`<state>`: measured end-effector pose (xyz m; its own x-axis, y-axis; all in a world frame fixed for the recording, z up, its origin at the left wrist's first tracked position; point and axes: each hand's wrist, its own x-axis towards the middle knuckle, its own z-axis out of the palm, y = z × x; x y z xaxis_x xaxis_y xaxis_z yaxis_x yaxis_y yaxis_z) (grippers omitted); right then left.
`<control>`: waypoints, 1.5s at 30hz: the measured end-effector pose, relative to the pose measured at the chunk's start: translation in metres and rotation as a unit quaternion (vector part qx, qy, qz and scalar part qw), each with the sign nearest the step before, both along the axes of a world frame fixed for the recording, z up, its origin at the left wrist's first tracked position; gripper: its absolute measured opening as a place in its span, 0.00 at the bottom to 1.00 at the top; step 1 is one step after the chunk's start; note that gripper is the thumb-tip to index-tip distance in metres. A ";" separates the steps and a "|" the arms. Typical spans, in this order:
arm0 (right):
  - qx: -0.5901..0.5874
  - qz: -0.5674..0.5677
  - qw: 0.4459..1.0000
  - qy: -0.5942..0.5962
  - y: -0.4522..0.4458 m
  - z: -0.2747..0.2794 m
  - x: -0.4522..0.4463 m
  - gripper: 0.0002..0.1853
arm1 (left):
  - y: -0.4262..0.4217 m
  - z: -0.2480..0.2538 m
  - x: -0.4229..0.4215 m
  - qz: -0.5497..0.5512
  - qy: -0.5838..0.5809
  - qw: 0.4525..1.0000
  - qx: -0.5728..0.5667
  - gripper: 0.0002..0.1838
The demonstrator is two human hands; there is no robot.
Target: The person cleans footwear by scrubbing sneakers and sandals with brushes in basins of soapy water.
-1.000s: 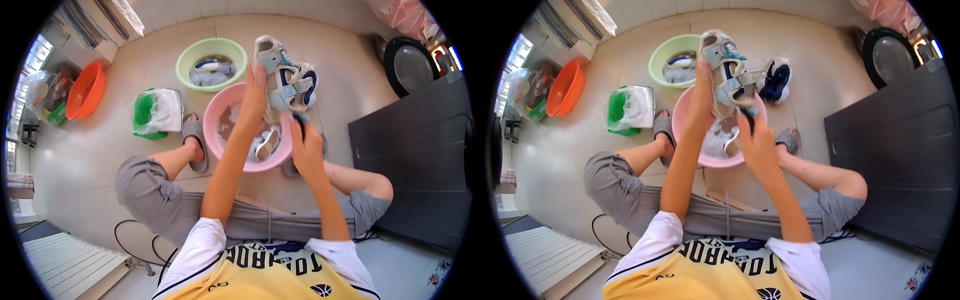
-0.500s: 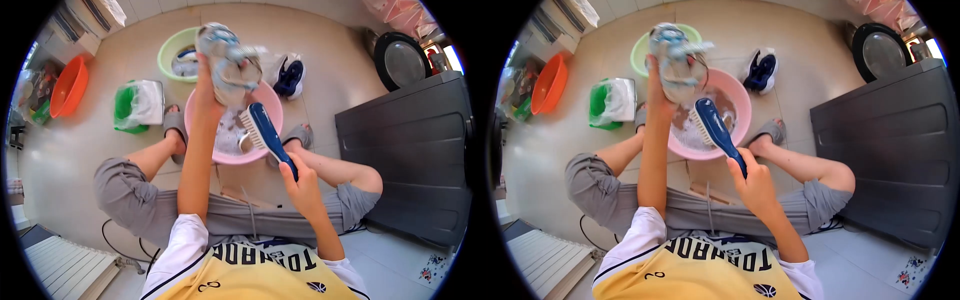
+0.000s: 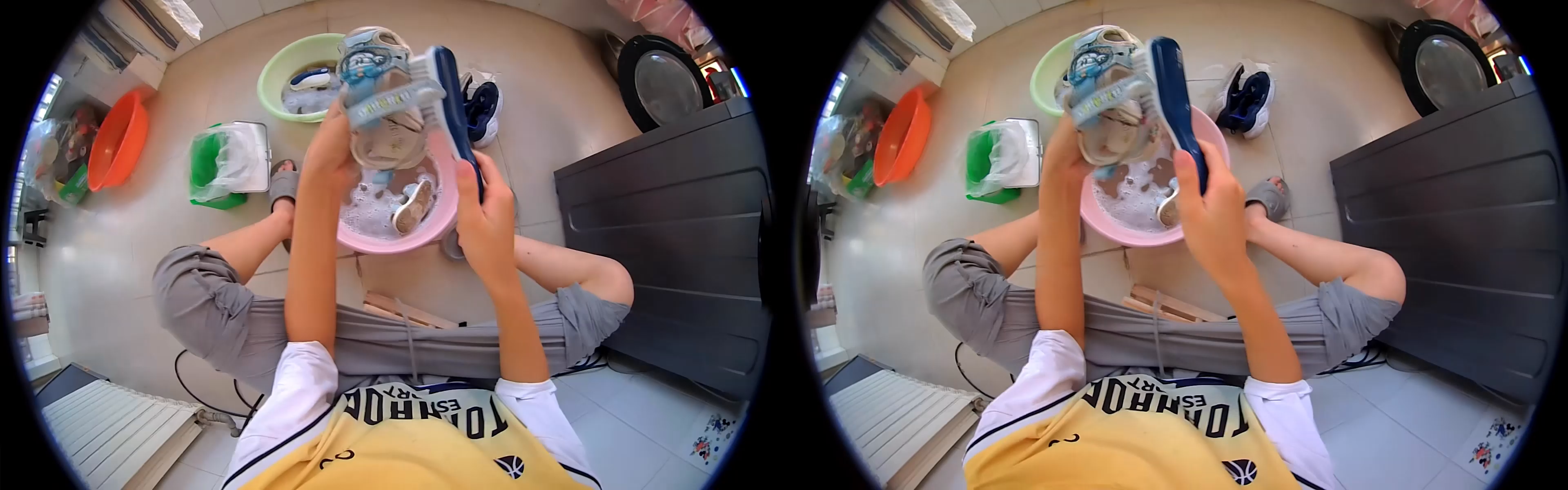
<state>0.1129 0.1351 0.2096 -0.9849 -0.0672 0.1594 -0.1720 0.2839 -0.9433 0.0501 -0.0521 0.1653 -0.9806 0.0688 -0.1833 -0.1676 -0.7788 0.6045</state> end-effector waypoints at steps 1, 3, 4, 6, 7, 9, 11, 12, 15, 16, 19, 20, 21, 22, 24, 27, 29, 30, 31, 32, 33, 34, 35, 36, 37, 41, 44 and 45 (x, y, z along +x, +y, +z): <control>0.046 0.000 0.998 0.047 -0.002 0.003 -0.007 0.17 | -0.005 -0.009 -0.002 0.001 0.000 1.000 0.006 0.21; 0.053 0.019 0.991 0.124 -0.009 0.003 -0.016 0.16 | -0.017 -0.055 -0.012 -0.081 0.042 0.992 0.090 0.23; 0.109 0.046 0.988 0.097 -0.015 0.007 -0.009 0.16 | -0.027 -0.080 -0.020 -0.118 0.066 0.983 0.126 0.24; 0.193 0.079 0.973 0.101 -0.016 0.008 0.012 0.15 | -0.037 -0.100 -0.032 -0.134 0.110 0.968 0.179 0.25; 0.196 0.089 0.971 0.108 -0.013 0.001 0.025 0.15 | -0.034 -0.094 -0.028 -0.106 0.117 0.968 0.197 0.25; 0.183 0.078 0.965 0.171 -0.005 -0.013 0.037 0.13 | -0.024 -0.087 -0.025 -0.079 0.125 0.965 0.217 0.26; 0.276 0.059 0.942 0.181 -0.011 0.011 0.017 0.12 | -0.011 -0.080 -0.021 -0.064 0.116 0.968 0.213 0.27; 0.244 0.046 0.955 0.163 -0.020 0.019 -0.003 0.13 | -0.002 -0.073 -0.020 -0.049 0.106 0.972 0.206 0.27; 0.227 0.032 0.957 0.179 -0.035 0.014 -0.014 0.15 | 0.004 -0.067 -0.021 -0.037 0.108 0.970 0.215 0.28; 0.273 0.030 0.946 0.175 -0.033 0.008 0.003 0.15 | -0.002 -0.069 -0.026 -0.039 0.121 0.966 0.225 0.29; 0.260 0.041 0.944 0.200 -0.017 -0.014 0.045 0.18 | -0.014 -0.078 -0.032 -0.044 0.143 0.953 0.263 0.31; 0.266 0.069 0.948 0.157 -0.010 -0.013 0.055 0.20 | -0.014 -0.080 -0.032 -0.045 0.139 0.949 0.279 0.31; 0.262 0.062 0.947 0.175 -0.005 -0.014 0.053 0.19 | -0.012 -0.082 -0.034 -0.046 0.146 0.951 0.269 0.31; 0.264 0.043 0.948 0.172 -0.006 -0.008 0.045 0.19 | -0.007 -0.078 -0.031 -0.042 0.142 0.955 0.258 0.30; 0.258 0.005 0.948 0.186 -0.017 0.005 0.011 0.18 | 0.006 -0.065 -0.025 -0.023 0.132 0.963 0.235 0.29; 0.220 0.012 0.955 0.200 -0.033 0.027 -0.020 0.17 | 0.008 -0.059 -0.019 -0.010 0.135 0.964 0.230 0.27; 0.188 0.041 0.959 0.208 -0.038 0.029 -0.016 0.17 | -0.002 -0.066 -0.022 -0.016 0.163 0.954 0.250 0.26; 0.193 0.059 0.964 0.172 -0.035 0.021 -0.002 0.17 | -0.007 -0.071 -0.024 -0.018 0.182 0.948 0.262 0.25; 0.199 0.078 0.968 0.134 -0.031 0.012 0.013 0.17 | -0.010 -0.075 -0.024 -0.017 0.201 0.941 0.273 0.25; 0.224 0.071 0.959 0.161 -0.024 0.003 0.026 0.18 | -0.012 -0.078 -0.024 -0.015 0.227 0.932 0.283 0.24; 0.249 0.065 0.948 0.188 -0.016 -0.004 0.039 0.19 | -0.013 -0.080 -0.025 -0.020 0.252 0.923 0.291 0.24; 0.253 0.079 0.951 0.156 -0.011 -0.006 0.052 0.19 | -0.012 -0.079 -0.026 -0.028 0.272 0.913 0.301 0.24; 0.257 0.090 0.954 0.123 -0.008 -0.008 0.062 0.20 | -0.015 -0.073 -0.027 -0.073 0.269 0.909 0.309 0.23; 0.240 0.086 0.956 0.144 -0.008 -0.014 0.064 0.20 | -0.017 -0.066 -0.029 -0.118 0.265 0.904 0.315 0.23; 0.242 0.086 0.955 0.145 -0.010 -0.013 0.059 0.20 | -0.010 -0.060 -0.021 -0.060 0.250 0.938 0.234 0.23; 0.220 0.013 0.961 0.166 -0.033 0.008 0.010 0.18 | 0.015 -0.025 -0.006 0.075 0.117 0.978 0.154 0.21; 0.148 0.054 0.980 0.120 -0.041 0.025 -0.012 0.17 | 0.016 0.016 0.003 0.156 0.044 0.986 0.042 0.19; 0.147 0.055 0.980 0.122 -0.041 0.023 -0.007 0.17 | 0.010 0.006 -0.002 0.135 0.062 0.987 0.068 0.19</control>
